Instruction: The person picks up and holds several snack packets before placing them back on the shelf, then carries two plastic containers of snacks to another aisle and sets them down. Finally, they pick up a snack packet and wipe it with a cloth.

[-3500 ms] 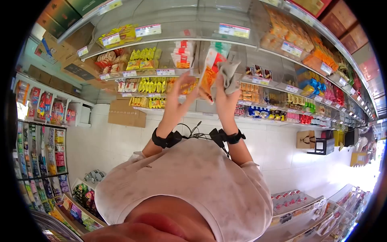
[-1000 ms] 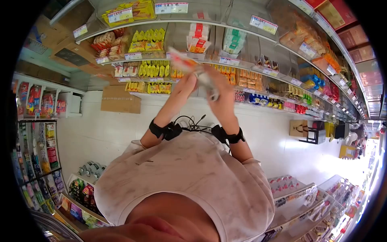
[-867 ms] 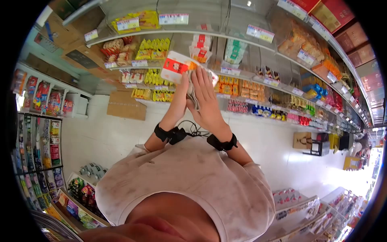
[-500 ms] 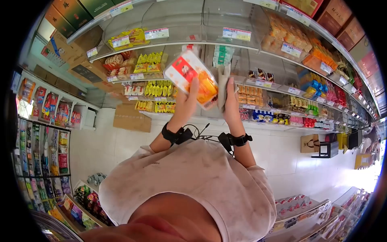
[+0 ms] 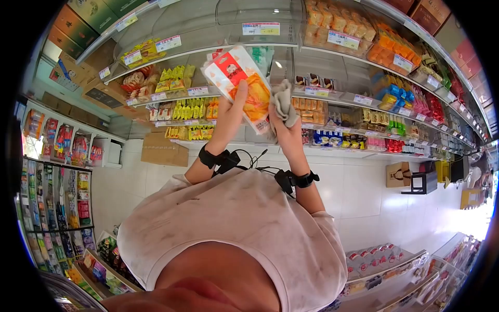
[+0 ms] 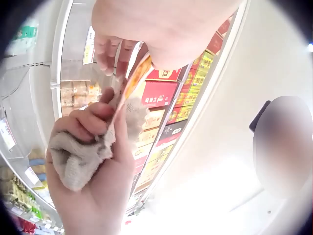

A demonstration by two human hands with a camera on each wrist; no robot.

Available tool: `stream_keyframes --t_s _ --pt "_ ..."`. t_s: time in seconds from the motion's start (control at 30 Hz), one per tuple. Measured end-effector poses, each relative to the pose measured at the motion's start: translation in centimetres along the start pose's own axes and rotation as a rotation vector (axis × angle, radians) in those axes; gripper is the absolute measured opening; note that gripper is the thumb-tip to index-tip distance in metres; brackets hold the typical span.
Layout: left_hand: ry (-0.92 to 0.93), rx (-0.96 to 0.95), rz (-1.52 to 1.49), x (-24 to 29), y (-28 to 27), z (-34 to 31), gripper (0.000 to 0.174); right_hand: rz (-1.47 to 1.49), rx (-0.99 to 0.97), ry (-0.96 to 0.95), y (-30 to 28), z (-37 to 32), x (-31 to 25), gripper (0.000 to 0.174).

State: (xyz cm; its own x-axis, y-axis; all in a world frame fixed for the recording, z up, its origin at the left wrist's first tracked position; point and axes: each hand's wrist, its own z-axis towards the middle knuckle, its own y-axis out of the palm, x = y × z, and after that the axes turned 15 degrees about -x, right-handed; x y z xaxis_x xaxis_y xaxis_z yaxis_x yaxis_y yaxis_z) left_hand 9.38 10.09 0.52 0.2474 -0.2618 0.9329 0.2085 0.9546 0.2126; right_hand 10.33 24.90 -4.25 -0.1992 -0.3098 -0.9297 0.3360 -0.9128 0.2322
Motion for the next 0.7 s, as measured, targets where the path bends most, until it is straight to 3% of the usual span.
stream_keyframes --t_s 0.1,0.13,0.2,0.27,0.37,0.4,0.5,0.6,0.63,0.7 --pt "-0.057 0.099 -0.069 0.6 1.5 0.0 0.035 0.317 0.16 0.113 -1.3 0.2 -0.8 0.024" --pt "-0.064 0.087 -0.006 0.2 1.6 0.1 0.036 0.319 0.089 0.098 -1.4 0.1 -1.4 0.022" --pt "-0.085 0.06 0.122 -1.2 1.2 0.3 0.039 0.065 -0.013 0.066 -2.0 -0.2 -1.1 0.021" --pt "0.019 0.071 0.121 -2.2 1.1 0.4 0.047 -0.123 -0.058 0.034 -2.7 -0.4 -0.3 0.023" --pt "0.097 0.211 0.209 -3.8 1.0 -0.1 0.06 -0.519 0.096 -0.166 -4.2 0.0 0.3 0.034" --pt "0.111 0.279 0.252 -4.1 1.1 -0.3 0.064 -0.576 0.149 -0.199 -4.1 0.1 0.1 0.046" --pt "0.13 0.209 -0.015 -1.2 3.6 -0.7 0.061 -0.726 0.025 -0.26 -2.4 0.3 -0.1 0.053" --pt "-0.073 0.225 -0.123 -1.3 0.8 -1.1 0.058 -0.685 -0.238 -0.308 0.9 0.2 0.6 0.057" --pt "-0.066 0.225 -0.136 -1.1 -0.1 -1.6 0.057 -0.673 -0.321 -0.329 1.9 -0.1 0.6 0.057" --pt "-0.043 0.21 -0.166 -0.3 -2.1 -2.2 0.054 -0.555 -0.407 -0.203 2.0 -0.5 1.6 0.051"
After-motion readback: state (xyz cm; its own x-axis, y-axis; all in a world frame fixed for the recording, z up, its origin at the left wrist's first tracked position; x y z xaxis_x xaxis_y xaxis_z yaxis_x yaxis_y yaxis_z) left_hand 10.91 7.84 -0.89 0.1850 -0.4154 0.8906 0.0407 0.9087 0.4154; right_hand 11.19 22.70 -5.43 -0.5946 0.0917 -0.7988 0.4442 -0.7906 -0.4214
